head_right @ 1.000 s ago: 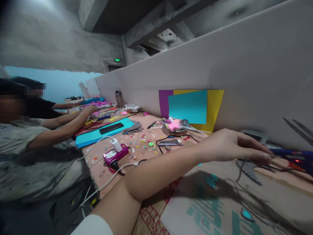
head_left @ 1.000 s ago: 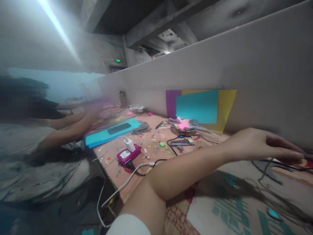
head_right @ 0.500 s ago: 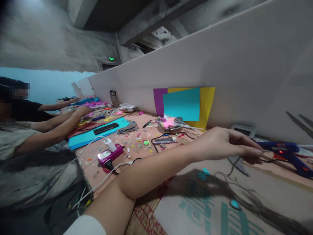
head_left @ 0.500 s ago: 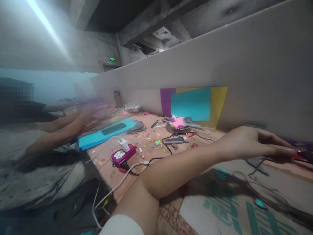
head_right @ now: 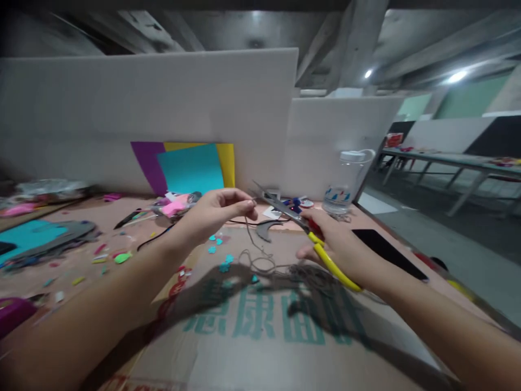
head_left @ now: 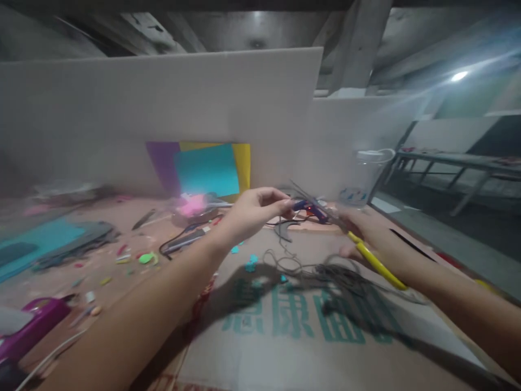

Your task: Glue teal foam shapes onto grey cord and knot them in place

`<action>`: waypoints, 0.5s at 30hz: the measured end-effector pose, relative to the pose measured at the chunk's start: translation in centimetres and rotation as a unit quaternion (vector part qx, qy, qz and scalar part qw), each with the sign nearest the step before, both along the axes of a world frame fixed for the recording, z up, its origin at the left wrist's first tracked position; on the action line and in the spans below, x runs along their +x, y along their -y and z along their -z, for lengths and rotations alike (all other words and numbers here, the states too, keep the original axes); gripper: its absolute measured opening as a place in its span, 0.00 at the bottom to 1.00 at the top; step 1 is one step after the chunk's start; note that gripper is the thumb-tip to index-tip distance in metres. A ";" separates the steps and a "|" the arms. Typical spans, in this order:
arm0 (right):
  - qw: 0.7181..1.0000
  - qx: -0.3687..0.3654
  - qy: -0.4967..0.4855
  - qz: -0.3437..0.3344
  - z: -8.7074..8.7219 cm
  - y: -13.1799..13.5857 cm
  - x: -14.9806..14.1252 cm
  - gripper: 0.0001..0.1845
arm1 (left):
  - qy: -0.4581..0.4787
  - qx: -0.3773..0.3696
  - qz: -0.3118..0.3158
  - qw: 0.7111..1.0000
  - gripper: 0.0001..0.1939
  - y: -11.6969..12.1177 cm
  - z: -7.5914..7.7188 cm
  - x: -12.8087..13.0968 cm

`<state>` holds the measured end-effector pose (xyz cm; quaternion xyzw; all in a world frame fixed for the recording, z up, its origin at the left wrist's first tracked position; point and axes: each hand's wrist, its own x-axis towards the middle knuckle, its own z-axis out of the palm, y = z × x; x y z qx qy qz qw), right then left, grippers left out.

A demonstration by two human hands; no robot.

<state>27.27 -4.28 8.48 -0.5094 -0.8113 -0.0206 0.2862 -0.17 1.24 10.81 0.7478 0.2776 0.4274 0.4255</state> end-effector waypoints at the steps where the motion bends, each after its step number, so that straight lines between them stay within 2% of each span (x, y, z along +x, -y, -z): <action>1: 1.000 -0.011 -0.002 0.002 -0.1 0.0 -0.4 0.37 | 0.004 -0.004 -0.002 1.000 0.12 0.2 0.0 0.1; 4: 0.999 -0.038 -0.002 0.008 0.1 -0.1 -1.0 0.38 | 0.035 -0.039 0.011 0.999 0.10 0.5 0.3 0.6; 8: 1.000 -0.027 -0.009 0.004 1.1 -0.3 -0.5 0.37 | 0.065 -0.085 0.036 0.994 0.05 0.7 0.6 1.2; 15: 1.000 -0.025 0.005 -0.014 1.5 0.0 -0.5 0.36 | 0.005 -0.047 0.029 0.998 0.06 1.1 0.5 1.2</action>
